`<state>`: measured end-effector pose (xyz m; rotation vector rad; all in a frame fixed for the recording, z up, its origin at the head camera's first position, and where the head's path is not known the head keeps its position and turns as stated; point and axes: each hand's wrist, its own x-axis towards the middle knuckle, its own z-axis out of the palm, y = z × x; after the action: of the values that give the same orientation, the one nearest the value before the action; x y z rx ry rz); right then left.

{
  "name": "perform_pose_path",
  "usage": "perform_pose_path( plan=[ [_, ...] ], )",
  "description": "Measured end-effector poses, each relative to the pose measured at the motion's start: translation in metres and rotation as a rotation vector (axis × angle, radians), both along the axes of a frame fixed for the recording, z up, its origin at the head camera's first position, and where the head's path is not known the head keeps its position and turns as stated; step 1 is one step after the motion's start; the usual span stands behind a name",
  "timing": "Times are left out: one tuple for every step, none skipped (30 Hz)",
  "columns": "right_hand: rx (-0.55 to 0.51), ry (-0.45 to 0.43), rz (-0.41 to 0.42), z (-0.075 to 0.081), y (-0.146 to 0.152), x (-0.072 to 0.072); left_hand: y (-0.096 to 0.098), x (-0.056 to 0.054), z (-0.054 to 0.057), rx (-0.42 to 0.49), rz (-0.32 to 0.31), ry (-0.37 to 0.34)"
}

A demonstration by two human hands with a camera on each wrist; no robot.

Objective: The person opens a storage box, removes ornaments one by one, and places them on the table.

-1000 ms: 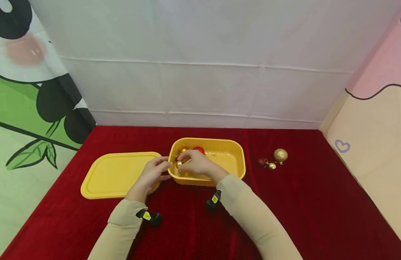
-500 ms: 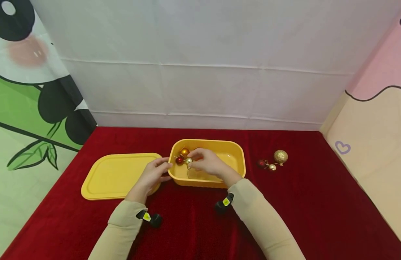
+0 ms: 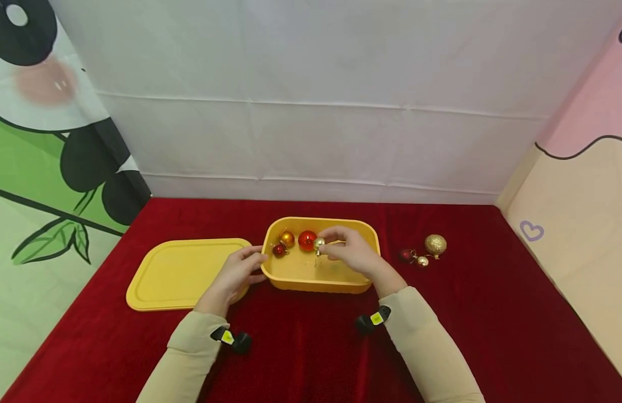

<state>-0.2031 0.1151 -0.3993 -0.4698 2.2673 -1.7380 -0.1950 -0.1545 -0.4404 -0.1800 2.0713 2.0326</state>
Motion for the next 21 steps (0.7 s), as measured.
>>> perform_pose_path(
  plan=[
    [-0.005,0.001,-0.007,0.0,0.004,0.0,0.0,0.0,0.0,0.0,0.004,0.0],
    [-0.007,0.004,-0.013,0.0,0.008,0.001,0.0,0.001,0.0,-0.001,0.006,0.002],
    [-0.006,0.008,-0.022,0.001,0.012,0.002,0.001,0.001,0.0,0.0,0.01,0.003],
    [-0.001,0.014,-0.033,0.001,0.016,0.004,0.001,0.001,0.0,0.002,0.012,0.003],
    [0.005,0.021,-0.043,0.001,0.02,0.005,0.002,0.002,0.001,0.001,0.015,0.002],
    [0.007,0.028,-0.056,0.0,0.025,0.006,0.002,0.002,0.001,0.001,0.015,0.003],
    [0.008,0.033,-0.07,0.0,0.03,0.007,0.003,0.002,0.001,0.001,0.017,0.002],
    [0.009,0.038,-0.084,-0.001,0.034,0.008,0.003,0.002,0.001,0.0,0.017,0.002],
    [0.011,0.047,-0.096,-0.001,0.039,0.009,0.004,0.002,0.001,0.0,0.017,0.002],
    [0.008,0.055,-0.107,-0.002,0.043,0.01,0.004,0.002,0.001,0.0,0.016,0.001],
    [0.001,0.062,-0.117,-0.002,0.048,0.012,0.004,0.003,0.001,-0.001,0.014,0.003],
    [-0.006,0.069,-0.128,-0.003,0.052,0.012,0.005,0.003,0.001,-0.001,0.013,0.002],
    [-0.011,0.073,-0.14,-0.003,0.056,0.014,0.005,0.002,0.001,0.0,0.012,0.0],
    [-0.016,0.079,-0.15,-0.004,0.06,0.015,0.005,0.003,0.001,-0.001,0.012,-0.002],
    [-0.025,0.081,-0.16,-0.004,0.063,0.016,0.006,0.003,0.001,0.0,0.009,-0.003],
    [-0.035,0.082,-0.171,-0.004,0.066,0.018,0.006,0.003,0.0,0.001,0.008,-0.006],
    [-0.045,0.081,-0.181,-0.004,0.069,0.019,0.006,0.002,0.0,0.002,0.006,-0.006],
    [-0.055,0.08,-0.192,-0.005,0.072,0.02,0.007,0.002,0.0,0.003,0.006,-0.008],
    [-0.065,0.08,-0.2,-0.005,0.075,0.021,0.007,0.002,0.0,0.004,0.004,-0.008],
    [-0.072,0.082,-0.207,-0.005,0.078,0.021,0.007,0.003,0.0,0.005,0.004,-0.008],
    [-0.078,0.084,-0.213,-0.005,0.08,0.022,0.007,0.003,0.0,0.006,0.002,-0.006]
  ],
)
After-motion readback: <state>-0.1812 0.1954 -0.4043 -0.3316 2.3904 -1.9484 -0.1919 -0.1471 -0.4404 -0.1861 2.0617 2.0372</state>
